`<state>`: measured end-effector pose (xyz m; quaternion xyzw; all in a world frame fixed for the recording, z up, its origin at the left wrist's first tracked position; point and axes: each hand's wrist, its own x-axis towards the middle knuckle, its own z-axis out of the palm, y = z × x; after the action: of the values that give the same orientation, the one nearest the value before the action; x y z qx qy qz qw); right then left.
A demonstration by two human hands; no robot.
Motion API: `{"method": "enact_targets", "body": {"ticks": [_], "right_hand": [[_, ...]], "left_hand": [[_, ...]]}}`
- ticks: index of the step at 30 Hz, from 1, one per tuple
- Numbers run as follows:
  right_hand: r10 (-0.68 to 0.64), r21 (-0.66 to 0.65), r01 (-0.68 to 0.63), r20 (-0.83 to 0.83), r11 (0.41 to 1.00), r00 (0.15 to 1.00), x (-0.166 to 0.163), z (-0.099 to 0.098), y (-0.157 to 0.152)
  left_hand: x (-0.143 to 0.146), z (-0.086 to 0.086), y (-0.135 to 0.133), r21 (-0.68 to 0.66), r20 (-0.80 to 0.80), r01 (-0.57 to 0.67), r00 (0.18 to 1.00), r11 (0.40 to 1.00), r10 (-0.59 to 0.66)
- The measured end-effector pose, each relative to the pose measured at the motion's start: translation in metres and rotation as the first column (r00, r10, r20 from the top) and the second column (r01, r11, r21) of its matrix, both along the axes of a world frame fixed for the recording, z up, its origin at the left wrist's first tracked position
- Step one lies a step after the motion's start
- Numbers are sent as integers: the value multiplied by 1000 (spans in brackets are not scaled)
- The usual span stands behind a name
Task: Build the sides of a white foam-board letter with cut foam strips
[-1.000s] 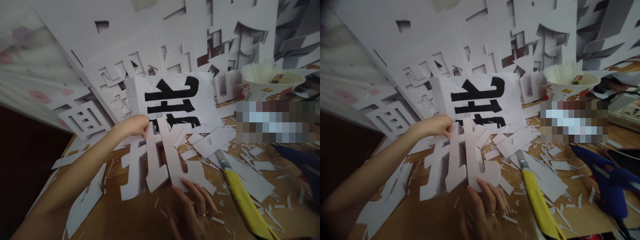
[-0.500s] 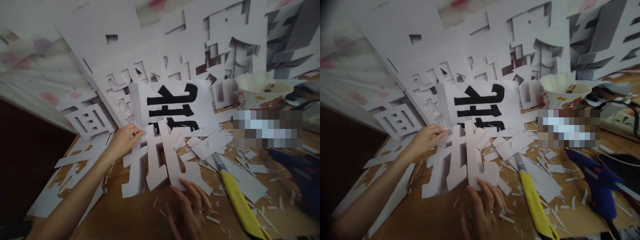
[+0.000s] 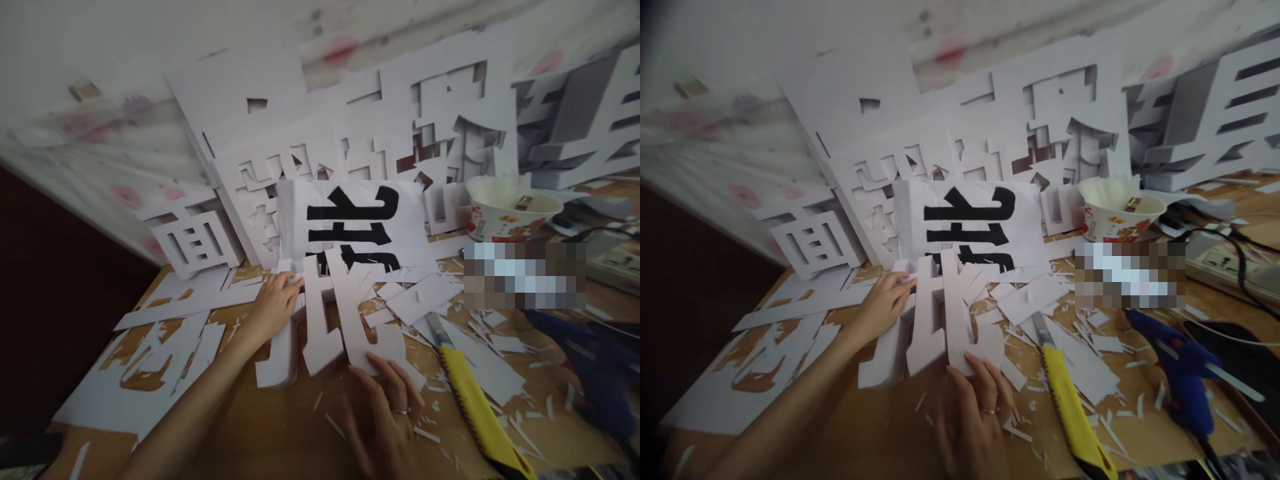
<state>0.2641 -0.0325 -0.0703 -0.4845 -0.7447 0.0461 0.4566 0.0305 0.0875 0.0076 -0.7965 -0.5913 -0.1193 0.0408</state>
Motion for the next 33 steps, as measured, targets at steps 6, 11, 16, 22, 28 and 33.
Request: {"method": "enact_targets", "body": {"ticks": [6,11,16,22,28,33], "right_hand": [[-16,-9,16,-29,1000,999,-2,0,0],[-30,30,30,-22,999,999,-4,-3,1],[-23,5,24,-53,1000,998,-5,-1,-1],[-13,-8,12,-80,1000,997,-6,-1,-2],[4,43,-2,-45,999,999,-5,-3,1],[7,78,-5,-16,997,1000,-3,-6,3]], "left_hand": [[5,-3,0,-13,-2,-32,999,999,32],[-6,3,7,-48,247,-35,968,998,46],[-7,4,12,-23,243,-49,969,999,53],[-3,-7,16,9,13,-65,998,998,65],[3,-6,13,31,-40,-48,998,998,49],[-5,-7,11,40,55,-27,998,999,25]]}}
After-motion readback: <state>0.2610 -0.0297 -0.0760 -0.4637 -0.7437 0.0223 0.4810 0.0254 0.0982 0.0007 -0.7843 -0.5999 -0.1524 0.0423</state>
